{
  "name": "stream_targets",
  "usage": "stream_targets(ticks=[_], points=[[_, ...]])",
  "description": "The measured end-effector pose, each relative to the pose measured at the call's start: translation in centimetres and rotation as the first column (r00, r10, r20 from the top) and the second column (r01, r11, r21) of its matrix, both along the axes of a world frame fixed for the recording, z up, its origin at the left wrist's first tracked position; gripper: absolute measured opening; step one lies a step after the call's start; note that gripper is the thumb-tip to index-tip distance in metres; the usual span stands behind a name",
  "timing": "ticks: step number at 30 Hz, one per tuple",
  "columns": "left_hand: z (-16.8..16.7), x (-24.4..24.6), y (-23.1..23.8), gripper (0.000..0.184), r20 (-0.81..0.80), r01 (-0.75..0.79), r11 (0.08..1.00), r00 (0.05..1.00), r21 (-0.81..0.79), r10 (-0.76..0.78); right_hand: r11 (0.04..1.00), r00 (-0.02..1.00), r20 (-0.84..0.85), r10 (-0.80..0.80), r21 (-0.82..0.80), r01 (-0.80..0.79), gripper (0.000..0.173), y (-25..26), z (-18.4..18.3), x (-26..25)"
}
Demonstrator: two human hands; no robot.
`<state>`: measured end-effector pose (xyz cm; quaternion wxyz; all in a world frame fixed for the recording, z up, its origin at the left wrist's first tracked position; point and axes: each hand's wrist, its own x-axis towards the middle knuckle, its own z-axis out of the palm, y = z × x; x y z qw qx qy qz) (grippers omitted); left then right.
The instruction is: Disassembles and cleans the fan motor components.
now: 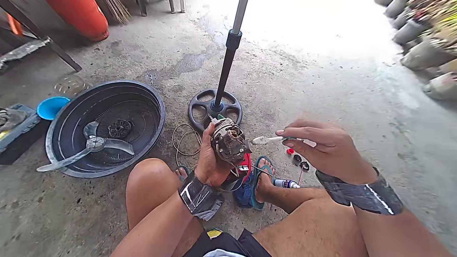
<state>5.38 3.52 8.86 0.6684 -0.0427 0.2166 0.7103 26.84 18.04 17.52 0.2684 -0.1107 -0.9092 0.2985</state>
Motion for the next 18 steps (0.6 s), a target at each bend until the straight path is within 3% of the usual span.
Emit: stream_targets(ticks=[8,12,18], points=[[-0.4,0.2,1.3,0.062,-0.026,0.016,1.000,1.000,0.014,-0.015,0.960,0.977,0.193,-0.091,0.276,0.035,0.024,-0.2,0.0,-1.1],[-0.4,0.9,1.3,0.052,-0.102,-0.019,1.000,0.995,-0.021,0.016,0.892,0.938,0.265,-0.222,0.444,0.086,0.026,-0.1,1.1,0.2],[-0.8,1.7,1.3,0.063,-0.136,-0.085,0.996,0.987,0.012,0.086,0.895,0.947,0.238,-0.217,0.437,0.095,0.023,-0.5,0.6,0.7]])
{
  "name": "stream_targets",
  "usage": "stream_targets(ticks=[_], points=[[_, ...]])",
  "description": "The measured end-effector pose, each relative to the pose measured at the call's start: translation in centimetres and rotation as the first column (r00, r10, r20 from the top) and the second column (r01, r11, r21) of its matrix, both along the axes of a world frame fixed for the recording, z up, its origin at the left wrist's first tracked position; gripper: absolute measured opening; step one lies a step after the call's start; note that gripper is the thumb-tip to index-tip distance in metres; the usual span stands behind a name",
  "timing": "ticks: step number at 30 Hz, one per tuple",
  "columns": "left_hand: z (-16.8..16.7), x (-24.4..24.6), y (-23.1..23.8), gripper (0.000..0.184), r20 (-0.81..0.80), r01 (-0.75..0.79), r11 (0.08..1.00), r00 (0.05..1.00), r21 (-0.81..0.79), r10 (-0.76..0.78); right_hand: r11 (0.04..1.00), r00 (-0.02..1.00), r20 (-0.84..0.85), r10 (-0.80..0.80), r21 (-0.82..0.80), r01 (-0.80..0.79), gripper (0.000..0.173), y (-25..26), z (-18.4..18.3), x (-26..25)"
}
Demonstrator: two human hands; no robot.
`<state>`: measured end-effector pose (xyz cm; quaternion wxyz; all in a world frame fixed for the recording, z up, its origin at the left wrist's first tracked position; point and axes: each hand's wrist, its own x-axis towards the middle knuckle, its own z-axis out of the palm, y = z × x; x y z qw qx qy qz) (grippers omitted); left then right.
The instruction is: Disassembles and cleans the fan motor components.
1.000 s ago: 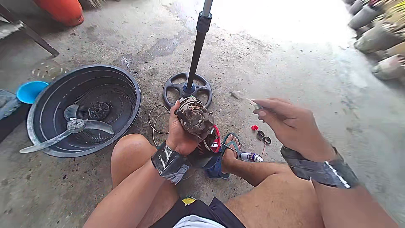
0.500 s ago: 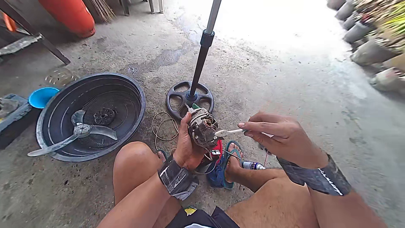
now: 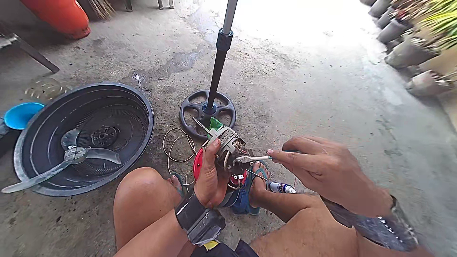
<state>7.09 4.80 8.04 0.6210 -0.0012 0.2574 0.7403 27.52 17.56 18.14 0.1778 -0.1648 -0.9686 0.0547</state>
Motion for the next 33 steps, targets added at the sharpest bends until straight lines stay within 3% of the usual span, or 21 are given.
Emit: stream_targets(ticks=[4,8,12,15,18,31,33], points=[[-0.3,0.6,-0.3,0.064,0.003,-0.053,0.997,0.999,0.057,0.053,0.990,0.998,-0.055,-0.023,-0.137,0.016,0.022,0.2,-0.8,0.8],[-0.6,0.7,-0.6,0.056,0.020,-0.065,0.972,0.998,0.225,0.062,0.936,0.959,-0.282,-0.033,-0.346,-0.069,0.016,-1.7,-3.7,-0.4],[-0.5,0.7,-0.7,0.052,0.067,-0.057,0.948,0.997,0.312,0.038,0.955,0.908,-0.418,-0.027,-0.280,-0.101,0.017,-2.8,-4.9,-0.9],[-0.4,0.9,-0.5,0.051,0.145,-0.055,0.951,0.989,0.304,0.011,0.992,0.938,-0.343,-0.053,-0.125,0.010,0.020,-2.8,-4.2,-0.4],[-1.0,0.7,-0.1,0.051,0.202,-0.079,0.964,0.979,0.255,0.027,0.986,0.960,-0.249,-0.129,-0.134,0.098,0.019,-2.3,-3.1,0.4],[-1.3,1.0,-0.2,0.050,0.040,-0.069,0.979,0.997,0.190,0.062,0.985,0.988,-0.149,-0.034,-0.172,0.008,0.019,-1.0,-1.9,1.1],[-1.3,1.2,-0.2,0.060,-0.006,-0.068,0.985,0.998,0.157,0.070,0.988,0.996,-0.087,-0.038,-0.150,0.025,0.020,-0.2,-1.3,1.5]])
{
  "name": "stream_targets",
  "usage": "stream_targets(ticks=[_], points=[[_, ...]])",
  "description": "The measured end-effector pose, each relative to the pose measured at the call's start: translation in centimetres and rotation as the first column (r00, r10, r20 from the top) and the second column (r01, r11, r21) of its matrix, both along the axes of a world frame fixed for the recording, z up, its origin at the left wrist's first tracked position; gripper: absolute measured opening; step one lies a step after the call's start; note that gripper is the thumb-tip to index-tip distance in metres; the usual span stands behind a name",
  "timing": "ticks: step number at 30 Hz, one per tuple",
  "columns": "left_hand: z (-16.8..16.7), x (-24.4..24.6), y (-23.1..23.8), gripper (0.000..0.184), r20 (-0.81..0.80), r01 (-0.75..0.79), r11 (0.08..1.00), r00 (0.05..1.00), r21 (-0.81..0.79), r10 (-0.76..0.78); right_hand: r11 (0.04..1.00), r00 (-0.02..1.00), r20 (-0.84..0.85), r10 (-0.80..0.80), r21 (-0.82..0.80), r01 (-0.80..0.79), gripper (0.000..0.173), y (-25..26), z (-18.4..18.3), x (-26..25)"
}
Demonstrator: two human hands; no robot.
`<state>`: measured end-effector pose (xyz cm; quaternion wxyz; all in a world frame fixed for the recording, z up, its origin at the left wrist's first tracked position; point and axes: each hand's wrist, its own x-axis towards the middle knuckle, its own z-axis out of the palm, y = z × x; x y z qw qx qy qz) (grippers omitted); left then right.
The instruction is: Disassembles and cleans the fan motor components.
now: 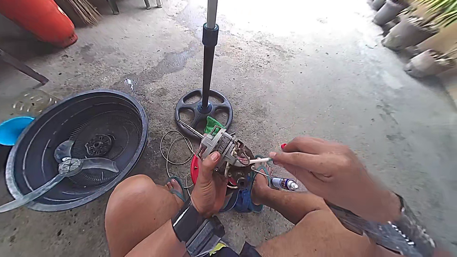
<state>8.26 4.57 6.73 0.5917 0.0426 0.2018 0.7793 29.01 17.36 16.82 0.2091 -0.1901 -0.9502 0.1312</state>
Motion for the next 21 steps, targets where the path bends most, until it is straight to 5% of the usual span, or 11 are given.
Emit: stream_targets(ticks=[6,12,21], points=[[-0.2,0.7,-0.3,0.093,-0.104,0.067,0.994,0.992,-0.081,-0.076,0.993,0.992,0.049,0.115,0.025,-0.116,0.019,0.4,0.1,-0.2],[0.0,0.6,-0.5,0.076,-0.088,0.077,0.994,0.993,-0.075,-0.083,0.991,0.993,0.033,0.116,0.061,-0.118,0.018,0.4,0.1,-0.1],[-0.5,0.8,-0.1,0.081,-0.092,0.127,0.990,0.987,-0.067,-0.133,0.989,0.988,0.055,0.141,0.045,-0.144,0.018,0.9,0.4,0.0]])
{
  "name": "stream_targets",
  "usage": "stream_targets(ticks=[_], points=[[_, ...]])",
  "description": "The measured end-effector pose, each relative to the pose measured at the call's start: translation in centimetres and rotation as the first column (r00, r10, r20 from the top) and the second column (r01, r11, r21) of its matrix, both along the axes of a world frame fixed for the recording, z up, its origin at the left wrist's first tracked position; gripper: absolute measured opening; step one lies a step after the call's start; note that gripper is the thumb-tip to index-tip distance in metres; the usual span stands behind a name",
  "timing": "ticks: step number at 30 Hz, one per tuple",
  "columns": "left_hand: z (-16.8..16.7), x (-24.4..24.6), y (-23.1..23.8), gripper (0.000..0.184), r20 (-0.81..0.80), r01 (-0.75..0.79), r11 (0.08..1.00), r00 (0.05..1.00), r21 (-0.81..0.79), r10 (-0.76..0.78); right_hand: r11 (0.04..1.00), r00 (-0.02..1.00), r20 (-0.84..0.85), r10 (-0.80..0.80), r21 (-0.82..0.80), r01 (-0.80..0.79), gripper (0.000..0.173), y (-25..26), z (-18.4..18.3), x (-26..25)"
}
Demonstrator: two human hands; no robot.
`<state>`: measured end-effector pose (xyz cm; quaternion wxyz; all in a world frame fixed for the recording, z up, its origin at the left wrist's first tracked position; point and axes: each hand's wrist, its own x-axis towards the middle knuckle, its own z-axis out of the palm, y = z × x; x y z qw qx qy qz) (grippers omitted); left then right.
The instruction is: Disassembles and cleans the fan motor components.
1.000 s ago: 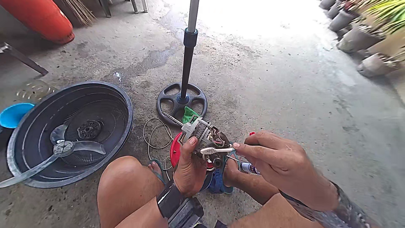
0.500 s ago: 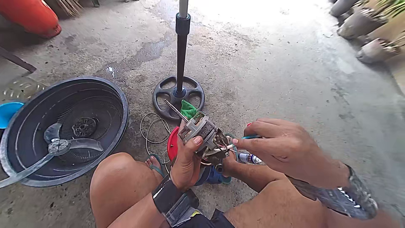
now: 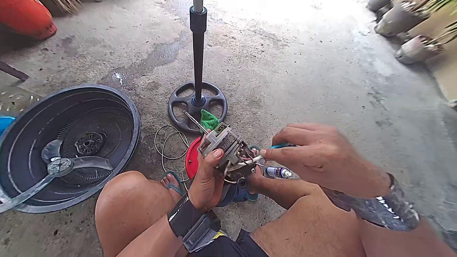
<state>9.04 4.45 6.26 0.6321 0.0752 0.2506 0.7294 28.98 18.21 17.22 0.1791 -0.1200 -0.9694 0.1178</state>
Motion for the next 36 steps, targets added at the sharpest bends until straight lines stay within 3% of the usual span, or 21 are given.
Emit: stream_targets(ticks=[8,10,12,14,17,22,26,30,34,36], points=[[0.1,-0.6,0.2,0.054,0.057,-0.002,0.999,0.998,0.034,0.000,0.998,0.996,-0.064,-0.067,-0.008,0.067,0.017,-0.2,-0.5,0.1],[0.5,-0.9,0.0,0.049,0.115,0.008,0.999,0.993,0.047,-0.013,0.985,0.985,-0.150,-0.089,-0.162,0.065,0.015,0.6,0.1,1.6],[0.6,-1.2,-0.1,0.048,0.148,0.021,0.997,0.988,0.071,-0.031,0.914,0.964,-0.252,-0.085,-0.406,-0.025,0.015,0.9,0.1,2.6],[0.4,-1.6,-0.1,0.048,0.179,0.041,0.996,0.982,0.085,-0.055,0.855,0.941,-0.305,-0.144,-0.518,-0.037,0.018,1.1,-0.2,2.7],[-0.1,-1.9,-0.1,0.044,0.218,0.076,0.988,0.970,0.138,-0.105,0.857,0.912,-0.303,-0.276,-0.507,0.091,0.018,0.9,-1.5,1.7],[-0.1,-1.6,0.0,0.037,0.159,0.080,0.984,0.982,0.158,-0.105,0.930,0.966,-0.215,-0.143,-0.362,0.057,0.019,-0.6,-2.4,-1.0],[-0.1,-1.7,-0.4,0.034,0.163,0.102,0.969,0.977,0.224,-0.140,0.960,0.981,-0.140,-0.136,-0.263,0.095,0.018,2.3,-1.4,1.6],[-0.5,-1.7,-0.5,0.032,0.148,0.135,0.941,0.971,0.310,-0.188,0.919,0.982,-0.189,-0.010,-0.389,-0.065,0.016,0.9,-2.0,0.3],[-0.4,-1.7,-0.6,0.030,0.183,0.141,0.927,0.959,0.349,-0.215,0.956,0.977,-0.195,-0.089,-0.293,0.029,0.016,2.3,-1.2,1.7],[-0.6,-1.7,-0.6,0.030,0.188,0.135,0.923,0.959,0.359,-0.213,0.938,0.970,-0.235,-0.062,-0.346,-0.024,0.015,2.0,-1.0,1.6]])
